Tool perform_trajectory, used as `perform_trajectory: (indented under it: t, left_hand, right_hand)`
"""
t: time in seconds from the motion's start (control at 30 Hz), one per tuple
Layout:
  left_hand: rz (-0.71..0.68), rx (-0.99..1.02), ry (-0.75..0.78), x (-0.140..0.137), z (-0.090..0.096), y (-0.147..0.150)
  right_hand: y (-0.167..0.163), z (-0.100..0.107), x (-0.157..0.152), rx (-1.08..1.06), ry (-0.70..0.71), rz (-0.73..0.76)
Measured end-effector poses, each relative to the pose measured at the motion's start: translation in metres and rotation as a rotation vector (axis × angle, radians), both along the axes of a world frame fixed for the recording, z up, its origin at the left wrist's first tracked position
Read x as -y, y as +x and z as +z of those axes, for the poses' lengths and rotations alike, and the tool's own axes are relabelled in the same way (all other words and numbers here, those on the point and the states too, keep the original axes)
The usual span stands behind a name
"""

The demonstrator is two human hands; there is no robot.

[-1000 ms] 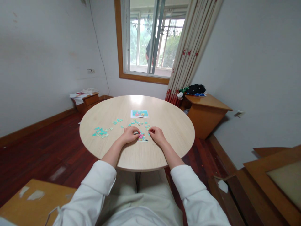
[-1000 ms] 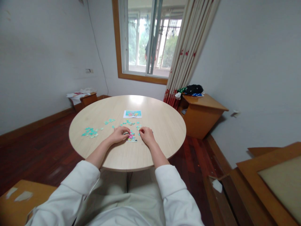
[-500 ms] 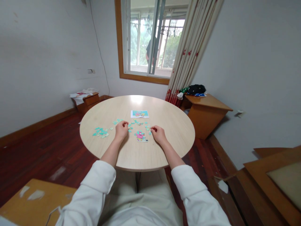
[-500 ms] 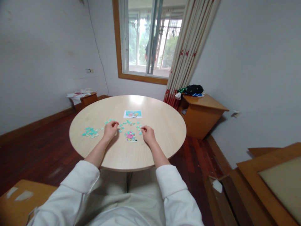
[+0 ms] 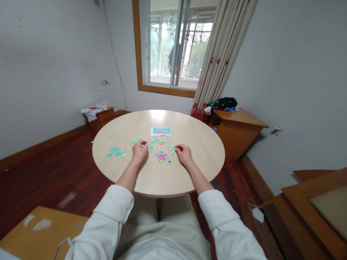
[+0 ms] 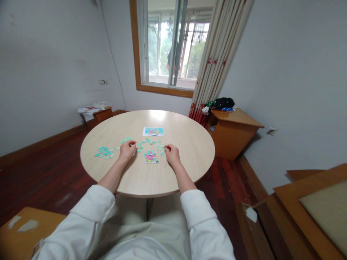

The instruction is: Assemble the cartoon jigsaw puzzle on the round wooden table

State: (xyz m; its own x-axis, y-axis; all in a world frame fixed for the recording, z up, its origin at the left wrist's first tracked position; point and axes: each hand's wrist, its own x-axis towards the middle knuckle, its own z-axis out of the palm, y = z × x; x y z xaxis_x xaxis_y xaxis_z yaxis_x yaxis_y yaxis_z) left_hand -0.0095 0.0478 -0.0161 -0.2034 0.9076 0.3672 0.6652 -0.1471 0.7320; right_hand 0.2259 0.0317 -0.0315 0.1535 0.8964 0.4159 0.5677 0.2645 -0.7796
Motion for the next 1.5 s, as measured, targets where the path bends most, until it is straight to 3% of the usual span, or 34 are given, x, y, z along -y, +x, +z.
perform_trajectory:
  t: [0.27, 0.47, 1.03, 1.5]
  left_hand:
    - [-0.05, -0.27, -0.087, 0.004, -0.002, 0.007]
    - [-0.063, -0.365, -0.093, 0.007, -0.002, 0.009]
    - [-0.111, -0.379, -0.14, 0.01, 0.002, 0.01]
    - [-0.095, -0.378, -0.178, 0.009, 0.001, 0.01]
  right_hand:
    - [0.0, 0.0, -0.001, -0.07, 0.022, -0.008]
    - [0.0, 0.003, 0.002, -0.101, 0.082, -0.056]
    - [0.009, 0.004, 0.001, -0.162, 0.111, -0.134]
    - [0.027, -0.012, -0.009, 0.09, 0.016, -0.285]
